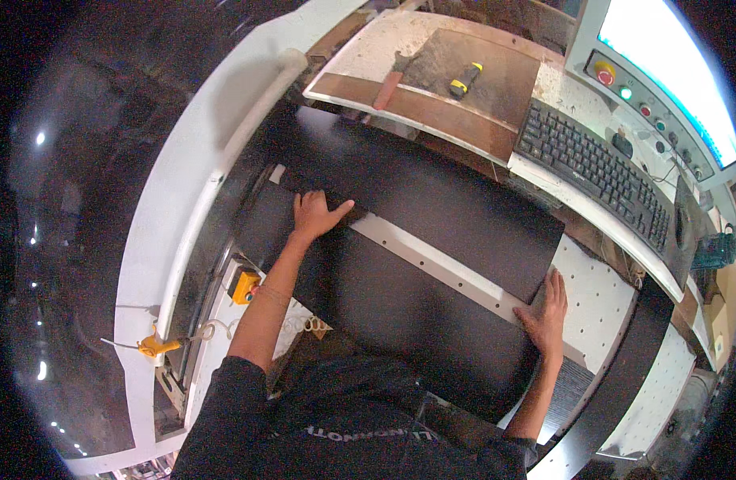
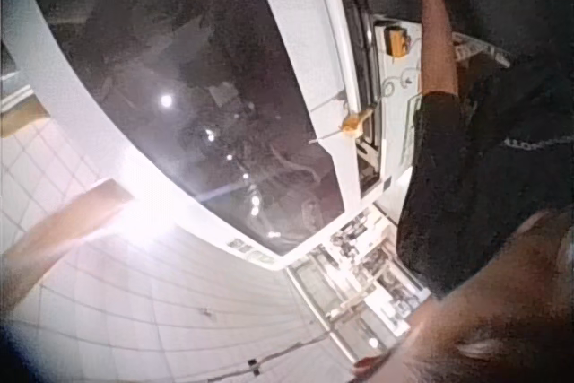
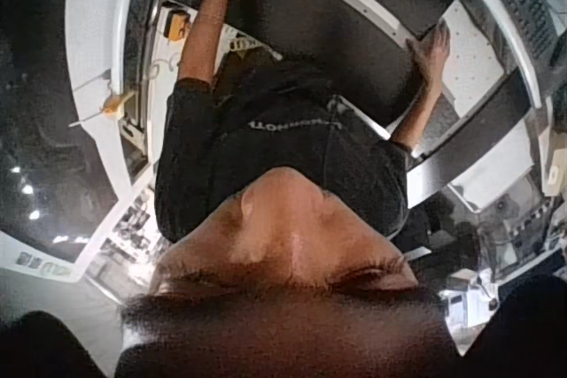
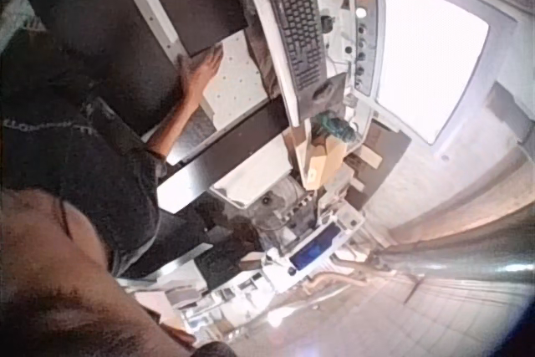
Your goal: The person operates a CNC machine by placing dark rectangular panels onto the machine bed, securing them with a yellow clamp, and removing them after processing. The person repeats this cycle multiple times, stacking the finished panels on the floor.
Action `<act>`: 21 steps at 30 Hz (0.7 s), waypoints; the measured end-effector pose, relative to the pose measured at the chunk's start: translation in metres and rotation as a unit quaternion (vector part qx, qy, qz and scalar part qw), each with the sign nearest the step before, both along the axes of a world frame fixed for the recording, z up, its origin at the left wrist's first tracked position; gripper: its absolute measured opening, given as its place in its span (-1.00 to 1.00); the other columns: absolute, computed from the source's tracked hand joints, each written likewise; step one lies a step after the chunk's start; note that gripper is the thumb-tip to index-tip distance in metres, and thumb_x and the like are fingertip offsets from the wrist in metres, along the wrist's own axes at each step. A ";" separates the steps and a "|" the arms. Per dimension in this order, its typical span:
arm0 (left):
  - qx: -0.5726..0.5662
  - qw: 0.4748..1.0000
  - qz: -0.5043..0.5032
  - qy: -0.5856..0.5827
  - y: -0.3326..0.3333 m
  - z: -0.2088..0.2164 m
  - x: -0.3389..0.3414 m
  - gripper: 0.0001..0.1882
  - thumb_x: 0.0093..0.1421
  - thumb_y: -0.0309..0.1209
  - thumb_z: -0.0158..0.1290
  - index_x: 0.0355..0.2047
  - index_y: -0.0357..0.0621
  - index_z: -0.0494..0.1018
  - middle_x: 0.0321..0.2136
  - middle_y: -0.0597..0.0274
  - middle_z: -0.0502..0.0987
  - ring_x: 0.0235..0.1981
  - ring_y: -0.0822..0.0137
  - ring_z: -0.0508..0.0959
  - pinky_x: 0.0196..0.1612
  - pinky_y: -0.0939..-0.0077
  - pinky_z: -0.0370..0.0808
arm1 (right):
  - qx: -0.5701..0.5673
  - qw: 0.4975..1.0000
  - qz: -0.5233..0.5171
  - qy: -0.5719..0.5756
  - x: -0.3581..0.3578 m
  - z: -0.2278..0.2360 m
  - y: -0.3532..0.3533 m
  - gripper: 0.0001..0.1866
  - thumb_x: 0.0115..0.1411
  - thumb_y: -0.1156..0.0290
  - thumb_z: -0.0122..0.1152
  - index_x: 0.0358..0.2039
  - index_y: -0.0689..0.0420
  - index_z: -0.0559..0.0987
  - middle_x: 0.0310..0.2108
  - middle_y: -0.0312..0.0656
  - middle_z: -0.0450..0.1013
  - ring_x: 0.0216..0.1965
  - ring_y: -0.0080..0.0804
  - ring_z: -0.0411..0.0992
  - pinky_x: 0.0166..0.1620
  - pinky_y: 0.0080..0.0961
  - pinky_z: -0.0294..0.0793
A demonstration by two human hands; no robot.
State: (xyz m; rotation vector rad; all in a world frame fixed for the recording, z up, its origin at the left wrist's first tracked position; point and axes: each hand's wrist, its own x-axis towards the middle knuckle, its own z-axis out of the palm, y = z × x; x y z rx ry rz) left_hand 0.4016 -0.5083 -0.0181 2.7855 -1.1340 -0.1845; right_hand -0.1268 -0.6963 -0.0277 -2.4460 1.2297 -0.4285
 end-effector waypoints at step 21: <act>0.130 0.990 -0.017 -0.050 -0.030 -0.008 0.051 -0.01 0.22 0.35 0.00 0.02 -0.59 0.50 0.15 -0.43 0.42 0.28 -0.23 0.34 0.32 -0.01 0.25 | -0.018 0.997 0.068 0.033 0.047 -0.002 -0.037 -0.21 -0.02 0.34 0.52 0.22 0.38 0.44 0.34 0.10 0.29 0.37 0.06 0.23 0.38 -0.12 0.22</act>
